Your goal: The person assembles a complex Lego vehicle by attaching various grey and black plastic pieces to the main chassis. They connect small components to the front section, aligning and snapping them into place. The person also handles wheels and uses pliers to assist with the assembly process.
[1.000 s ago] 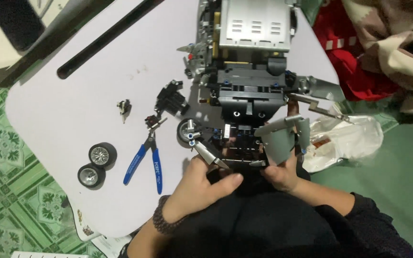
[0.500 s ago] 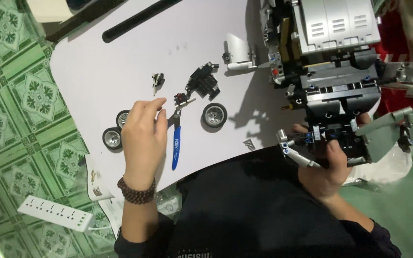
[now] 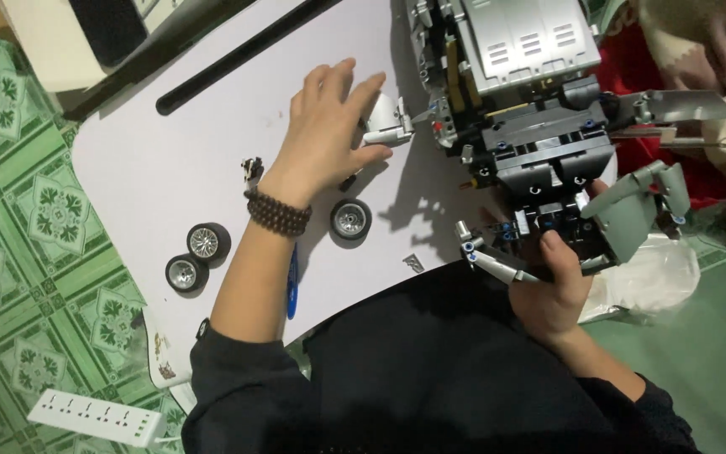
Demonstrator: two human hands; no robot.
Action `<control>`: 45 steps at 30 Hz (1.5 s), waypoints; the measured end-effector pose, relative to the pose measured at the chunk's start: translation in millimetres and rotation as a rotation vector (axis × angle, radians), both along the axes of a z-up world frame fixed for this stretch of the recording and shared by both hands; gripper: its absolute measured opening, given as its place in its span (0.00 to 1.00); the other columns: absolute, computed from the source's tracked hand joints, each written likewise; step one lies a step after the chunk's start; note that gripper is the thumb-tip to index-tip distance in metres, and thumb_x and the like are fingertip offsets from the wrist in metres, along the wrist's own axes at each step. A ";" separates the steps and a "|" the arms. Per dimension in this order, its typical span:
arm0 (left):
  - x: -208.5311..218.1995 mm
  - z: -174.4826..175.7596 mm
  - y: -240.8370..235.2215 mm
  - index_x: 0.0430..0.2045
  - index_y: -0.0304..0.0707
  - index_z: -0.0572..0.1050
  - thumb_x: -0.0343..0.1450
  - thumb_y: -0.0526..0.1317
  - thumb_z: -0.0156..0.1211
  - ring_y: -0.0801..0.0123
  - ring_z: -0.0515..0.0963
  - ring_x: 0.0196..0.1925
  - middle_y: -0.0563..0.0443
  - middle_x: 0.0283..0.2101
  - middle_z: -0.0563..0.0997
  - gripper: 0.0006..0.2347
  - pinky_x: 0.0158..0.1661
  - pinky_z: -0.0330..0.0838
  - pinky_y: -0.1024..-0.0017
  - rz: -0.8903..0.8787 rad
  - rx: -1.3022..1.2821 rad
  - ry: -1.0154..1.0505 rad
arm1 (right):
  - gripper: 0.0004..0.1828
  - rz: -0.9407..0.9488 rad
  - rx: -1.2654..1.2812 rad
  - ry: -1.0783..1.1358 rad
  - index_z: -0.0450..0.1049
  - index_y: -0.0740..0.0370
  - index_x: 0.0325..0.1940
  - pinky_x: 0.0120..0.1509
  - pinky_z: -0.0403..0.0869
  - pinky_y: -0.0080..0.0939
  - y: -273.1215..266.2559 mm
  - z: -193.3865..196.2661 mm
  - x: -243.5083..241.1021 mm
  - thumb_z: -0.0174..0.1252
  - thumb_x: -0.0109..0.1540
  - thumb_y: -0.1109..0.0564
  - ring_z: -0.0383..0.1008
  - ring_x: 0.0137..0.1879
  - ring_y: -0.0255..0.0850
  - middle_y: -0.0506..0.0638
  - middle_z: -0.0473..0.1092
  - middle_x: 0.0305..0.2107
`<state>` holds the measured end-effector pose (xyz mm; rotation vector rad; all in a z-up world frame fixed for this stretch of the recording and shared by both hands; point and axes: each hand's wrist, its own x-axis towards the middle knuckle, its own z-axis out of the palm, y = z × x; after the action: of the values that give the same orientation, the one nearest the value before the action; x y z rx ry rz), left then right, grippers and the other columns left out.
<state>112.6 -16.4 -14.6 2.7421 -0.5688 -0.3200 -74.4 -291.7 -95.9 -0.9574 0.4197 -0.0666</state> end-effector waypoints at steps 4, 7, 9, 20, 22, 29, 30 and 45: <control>7.1 -16.3 1.0 0.51 0.40 0.66 0.62 0.48 0.70 0.41 0.55 0.63 0.36 0.61 0.60 0.27 0.57 0.51 0.44 -0.136 -0.058 -0.077 | 0.14 0.001 -0.521 -0.263 0.67 0.65 0.44 0.57 0.68 0.42 -5.7 -1.2 -0.5 0.59 0.56 0.62 0.69 0.51 0.46 0.55 0.67 0.43; 4.1 -12.8 0.8 0.48 0.37 0.67 0.63 0.46 0.68 0.43 0.57 0.63 0.39 0.59 0.64 0.23 0.59 0.50 0.44 -0.188 -0.125 -0.125 | 0.06 -0.179 0.287 0.101 0.72 0.58 0.27 0.45 0.67 0.37 16.4 24.5 13.1 0.55 0.57 0.55 0.72 0.39 0.40 0.47 0.71 0.28; -0.8 -10.9 2.3 0.50 0.36 0.65 0.63 0.45 0.67 0.46 0.59 0.62 0.41 0.59 0.65 0.25 0.60 0.50 0.45 -0.220 -0.163 -0.144 | 0.06 -0.313 0.309 0.085 0.72 0.59 0.26 0.45 0.67 0.36 14.2 14.9 13.2 0.56 0.55 0.56 0.72 0.39 0.40 0.48 0.71 0.28; -41.4 21.1 32.0 0.48 0.36 0.59 0.61 0.53 0.65 0.57 0.67 0.60 0.35 0.55 0.69 0.29 0.63 0.56 0.57 -0.048 -1.366 0.587 | 0.17 -0.017 -0.063 -0.162 0.69 0.70 0.48 0.59 0.67 0.43 -21.4 -85.0 -22.4 0.43 0.59 0.60 0.73 0.46 0.45 0.59 0.72 0.41; -40.0 14.9 36.2 0.49 0.38 0.60 0.62 0.56 0.65 0.54 0.66 0.62 0.35 0.58 0.66 0.30 0.63 0.58 0.55 -0.072 -1.459 0.656 | 0.16 0.030 -0.325 -0.259 0.67 0.71 0.50 0.59 0.65 0.39 -17.9 -58.6 -17.6 0.41 0.62 0.62 0.72 0.50 0.43 0.60 0.71 0.42; -42.0 2.8 41.6 0.49 0.44 0.65 0.64 0.60 0.62 0.49 0.66 0.64 0.37 0.61 0.65 0.27 0.60 0.64 0.58 -0.159 -1.734 0.880 | 0.15 0.092 -0.329 -0.338 0.67 0.73 0.50 0.61 0.64 0.40 2.8 -46.8 6.9 0.41 0.63 0.64 0.71 0.50 0.43 0.63 0.71 0.43; -42.3 -1.7 44.9 0.49 0.44 0.65 0.64 0.60 0.62 0.49 0.66 0.64 0.37 0.61 0.65 0.27 0.60 0.64 0.58 -0.151 -1.735 0.874 | 0.15 0.100 -0.326 -0.338 0.67 0.73 0.50 0.61 0.64 0.40 5.8 -47.3 9.9 0.41 0.63 0.64 0.71 0.50 0.43 0.63 0.71 0.43; -88.3 -13.6 69.7 0.61 0.40 0.57 0.66 0.69 0.37 0.43 0.63 0.65 0.27 0.61 0.64 0.36 0.64 0.56 0.47 -0.164 -2.083 0.885 | 0.18 0.161 0.518 -0.217 0.72 0.77 0.44 0.66 0.62 0.56 39.3 -98.2 28.8 0.43 0.57 0.63 0.72 0.41 0.52 0.67 0.71 0.40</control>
<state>24.3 53.4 -28.2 0.4495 -0.3754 -0.4747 -45.6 -252.4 -194.1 -0.4630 0.1435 0.0815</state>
